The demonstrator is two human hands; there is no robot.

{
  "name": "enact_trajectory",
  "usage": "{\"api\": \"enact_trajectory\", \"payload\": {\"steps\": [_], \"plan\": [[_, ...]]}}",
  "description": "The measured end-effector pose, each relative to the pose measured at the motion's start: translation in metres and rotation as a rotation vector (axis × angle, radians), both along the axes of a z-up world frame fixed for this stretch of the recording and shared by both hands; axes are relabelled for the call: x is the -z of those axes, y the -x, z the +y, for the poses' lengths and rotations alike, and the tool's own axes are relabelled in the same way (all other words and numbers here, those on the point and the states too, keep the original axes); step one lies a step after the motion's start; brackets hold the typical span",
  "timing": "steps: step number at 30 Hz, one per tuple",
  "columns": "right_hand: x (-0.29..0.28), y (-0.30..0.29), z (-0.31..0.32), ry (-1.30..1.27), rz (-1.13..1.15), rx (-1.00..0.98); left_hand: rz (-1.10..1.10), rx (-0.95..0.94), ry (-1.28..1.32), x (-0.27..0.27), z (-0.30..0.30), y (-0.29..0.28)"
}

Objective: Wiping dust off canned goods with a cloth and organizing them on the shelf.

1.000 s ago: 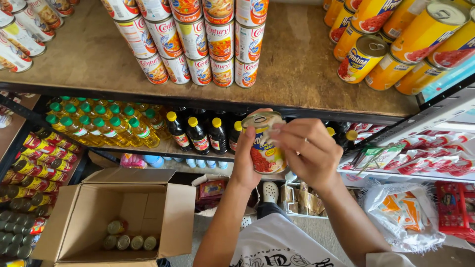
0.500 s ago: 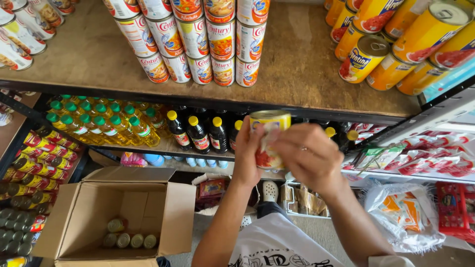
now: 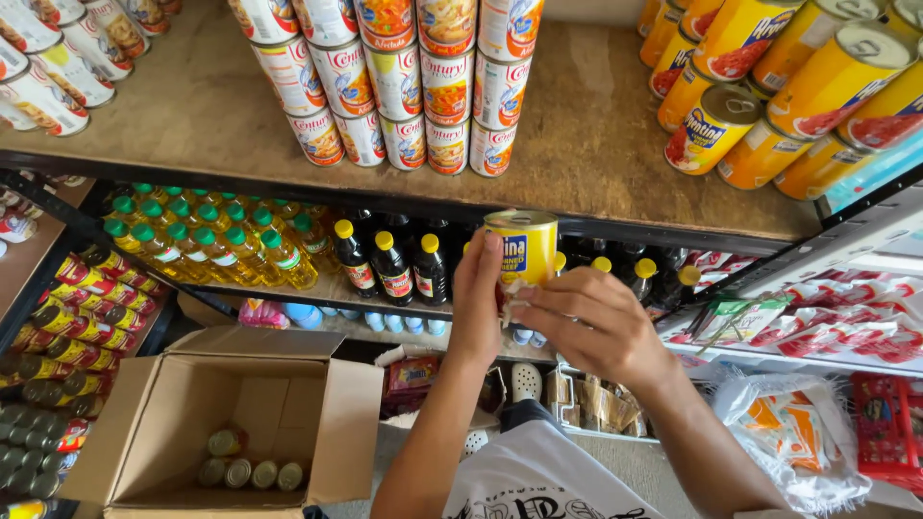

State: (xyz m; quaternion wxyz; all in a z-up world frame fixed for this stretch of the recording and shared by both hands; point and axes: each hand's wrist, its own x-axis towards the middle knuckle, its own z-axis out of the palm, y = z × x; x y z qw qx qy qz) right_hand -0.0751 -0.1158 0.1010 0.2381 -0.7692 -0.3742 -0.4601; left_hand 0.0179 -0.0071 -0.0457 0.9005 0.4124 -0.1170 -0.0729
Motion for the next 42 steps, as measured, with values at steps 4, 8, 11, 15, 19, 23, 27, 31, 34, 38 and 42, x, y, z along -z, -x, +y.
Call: {"api": "enact_trajectory", "payload": {"steps": [4, 8, 11, 15, 19, 23, 27, 31, 34, 38, 42], "plan": [[-0.009, -0.02, -0.02, -0.056, -0.025, 0.1, 0.096, 0.134, 0.229, -0.062, -0.004, 0.023], [-0.009, -0.003, -0.003, -0.039, 0.024, 0.04, 0.094, 0.164, 0.292, -0.086, 0.005, 0.028], [-0.006, 0.003, 0.005, 0.011, 0.008, -0.064, 0.133, 0.197, 0.326, -0.063, 0.008, 0.019], [-0.014, -0.012, -0.016, -0.042, -0.067, 0.093, 0.149, 0.141, 0.16, -0.058, -0.007, 0.021], [0.0, -0.001, -0.008, -0.063, -0.064, 0.057, 0.108, 0.13, 0.245, -0.07, -0.007, 0.015], [0.006, 0.002, -0.014, 0.016, -0.001, -0.027, 0.075, 0.063, 0.146, -0.06, -0.008, 0.009], [0.001, -0.01, -0.028, -0.109, 0.018, 0.128, 0.041, 0.163, 0.169, -0.058, -0.013, 0.009], [0.0, -0.001, -0.002, -0.009, -0.028, -0.012, 0.186, 0.064, 0.252, -0.1, -0.002, 0.024], [-0.015, -0.014, -0.015, 0.044, -0.118, 0.027, 0.212, 0.1, 0.185, -0.081, -0.01, 0.018], [-0.012, -0.015, -0.03, -0.062, -0.072, 0.133, 0.095, 0.206, 0.151, -0.096, -0.011, 0.026], [-0.003, -0.002, -0.012, -0.039, -0.039, 0.038, 0.002, 0.138, 0.15, -0.1, -0.01, 0.022]]}}
